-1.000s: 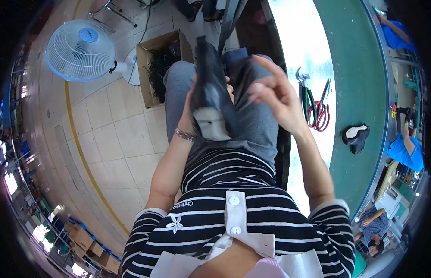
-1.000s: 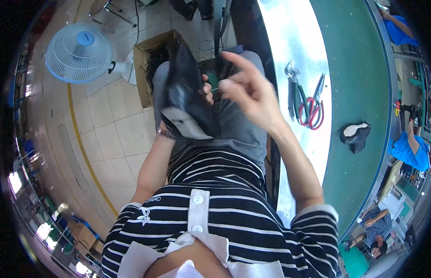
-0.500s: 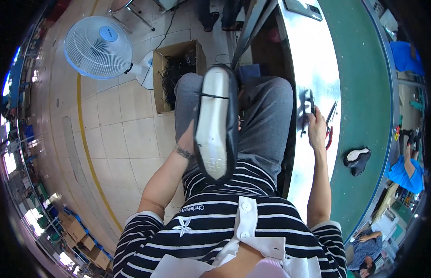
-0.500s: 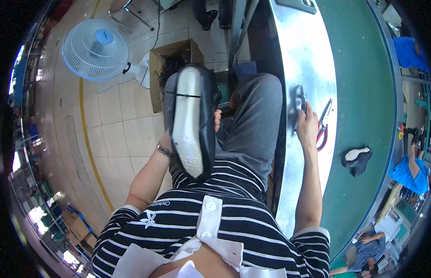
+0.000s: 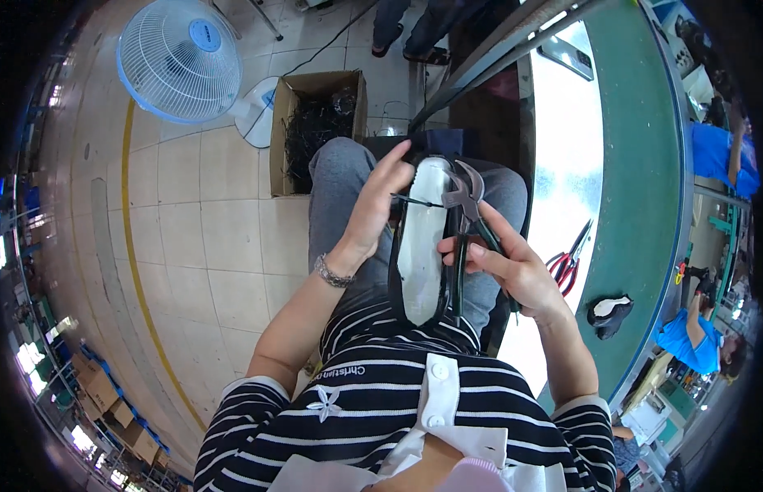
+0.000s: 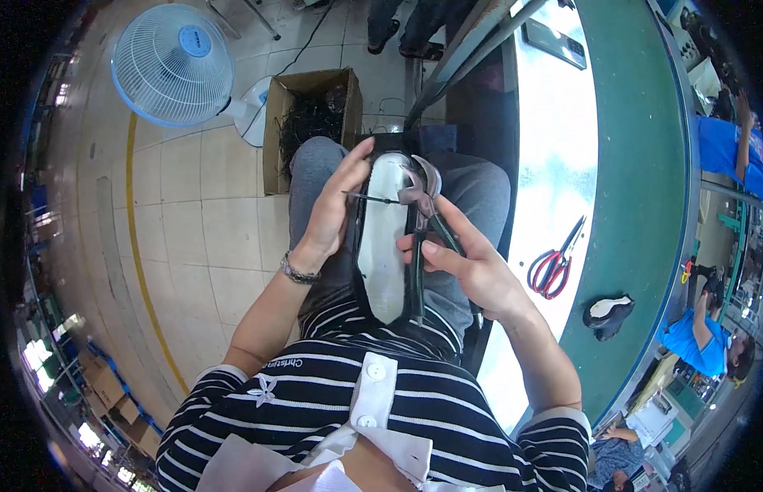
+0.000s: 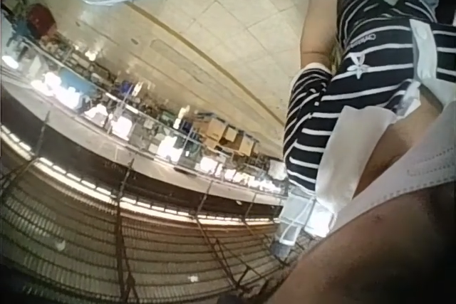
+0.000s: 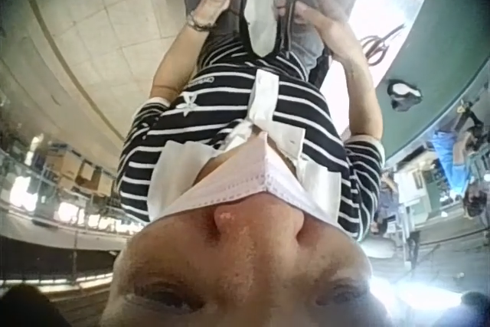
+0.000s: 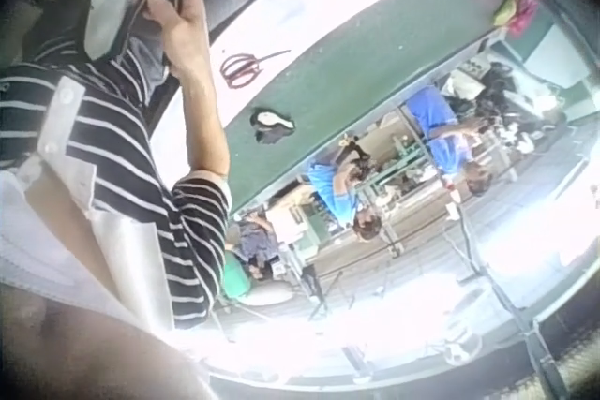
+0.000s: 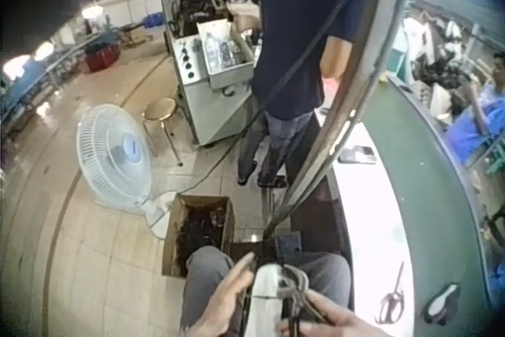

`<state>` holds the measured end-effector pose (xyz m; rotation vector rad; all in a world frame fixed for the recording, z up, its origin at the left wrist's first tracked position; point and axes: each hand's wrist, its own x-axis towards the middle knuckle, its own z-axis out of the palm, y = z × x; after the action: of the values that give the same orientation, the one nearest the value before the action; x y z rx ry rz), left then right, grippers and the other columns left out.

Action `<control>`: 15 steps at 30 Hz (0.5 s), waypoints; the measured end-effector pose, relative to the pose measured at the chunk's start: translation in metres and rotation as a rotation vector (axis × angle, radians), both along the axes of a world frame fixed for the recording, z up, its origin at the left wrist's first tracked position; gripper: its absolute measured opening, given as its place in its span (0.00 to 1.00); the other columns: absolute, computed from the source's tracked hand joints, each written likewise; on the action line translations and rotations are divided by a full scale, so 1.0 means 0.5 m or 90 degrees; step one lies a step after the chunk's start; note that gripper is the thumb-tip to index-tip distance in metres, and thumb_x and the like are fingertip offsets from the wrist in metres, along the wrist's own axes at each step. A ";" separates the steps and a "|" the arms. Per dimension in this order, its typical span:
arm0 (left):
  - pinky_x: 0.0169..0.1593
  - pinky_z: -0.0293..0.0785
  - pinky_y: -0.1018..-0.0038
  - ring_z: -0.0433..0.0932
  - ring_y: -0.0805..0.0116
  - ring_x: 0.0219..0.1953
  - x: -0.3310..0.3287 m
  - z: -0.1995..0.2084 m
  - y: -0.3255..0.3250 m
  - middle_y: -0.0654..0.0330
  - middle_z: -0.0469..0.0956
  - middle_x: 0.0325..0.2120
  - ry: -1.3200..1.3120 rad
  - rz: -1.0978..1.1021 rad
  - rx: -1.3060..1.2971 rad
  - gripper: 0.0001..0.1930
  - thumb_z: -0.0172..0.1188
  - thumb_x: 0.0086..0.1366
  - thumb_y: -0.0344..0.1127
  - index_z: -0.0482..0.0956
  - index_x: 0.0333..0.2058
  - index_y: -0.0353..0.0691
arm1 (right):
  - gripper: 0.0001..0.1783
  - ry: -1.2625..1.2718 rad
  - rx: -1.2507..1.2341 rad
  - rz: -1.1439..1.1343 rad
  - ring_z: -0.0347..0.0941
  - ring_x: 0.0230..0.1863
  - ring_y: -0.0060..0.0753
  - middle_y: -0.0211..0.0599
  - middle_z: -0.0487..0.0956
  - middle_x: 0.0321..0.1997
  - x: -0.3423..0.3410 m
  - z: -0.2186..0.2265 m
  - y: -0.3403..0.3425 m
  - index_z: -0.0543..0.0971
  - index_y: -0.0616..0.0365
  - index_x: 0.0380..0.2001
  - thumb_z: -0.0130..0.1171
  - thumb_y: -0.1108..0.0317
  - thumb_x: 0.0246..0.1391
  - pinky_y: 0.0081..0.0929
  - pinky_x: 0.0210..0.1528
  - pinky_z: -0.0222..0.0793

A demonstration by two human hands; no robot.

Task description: Manually trim and adjust the upper and sole components of a shoe on a lasting form using pliers and scissors.

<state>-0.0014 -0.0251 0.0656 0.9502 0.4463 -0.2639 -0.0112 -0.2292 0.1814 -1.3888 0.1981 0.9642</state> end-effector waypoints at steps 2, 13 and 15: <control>0.60 0.60 0.75 0.69 0.68 0.56 0.031 0.017 0.003 0.59 0.69 0.56 -0.178 -0.197 0.102 0.24 0.50 0.70 0.41 0.66 0.61 0.38 | 0.34 0.009 -0.013 0.012 0.77 0.50 0.37 0.49 0.78 0.51 0.020 -0.002 0.008 0.47 0.53 0.71 0.46 0.71 0.66 0.30 0.52 0.70; 0.50 0.68 0.79 0.74 0.76 0.44 0.037 0.033 -0.027 0.59 0.77 0.45 -0.187 -0.118 0.277 0.17 0.48 0.69 0.31 0.73 0.55 0.36 | 0.33 -0.186 -0.213 0.185 0.77 0.30 0.28 0.38 0.76 0.31 0.044 -0.011 0.017 0.48 0.56 0.70 0.47 0.72 0.65 0.28 0.35 0.73; 0.50 0.68 0.79 0.74 0.76 0.44 0.036 0.036 -0.031 0.60 0.78 0.45 -0.182 -0.108 0.260 0.17 0.49 0.69 0.31 0.74 0.54 0.35 | 0.33 -0.210 -0.232 0.182 0.76 0.29 0.26 0.36 0.75 0.30 0.028 -0.015 0.023 0.48 0.57 0.70 0.46 0.73 0.66 0.27 0.34 0.73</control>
<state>0.0165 -0.0406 0.0836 1.4071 0.1560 -0.1887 0.0028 -0.2178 0.1741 -1.9281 -0.0808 0.9430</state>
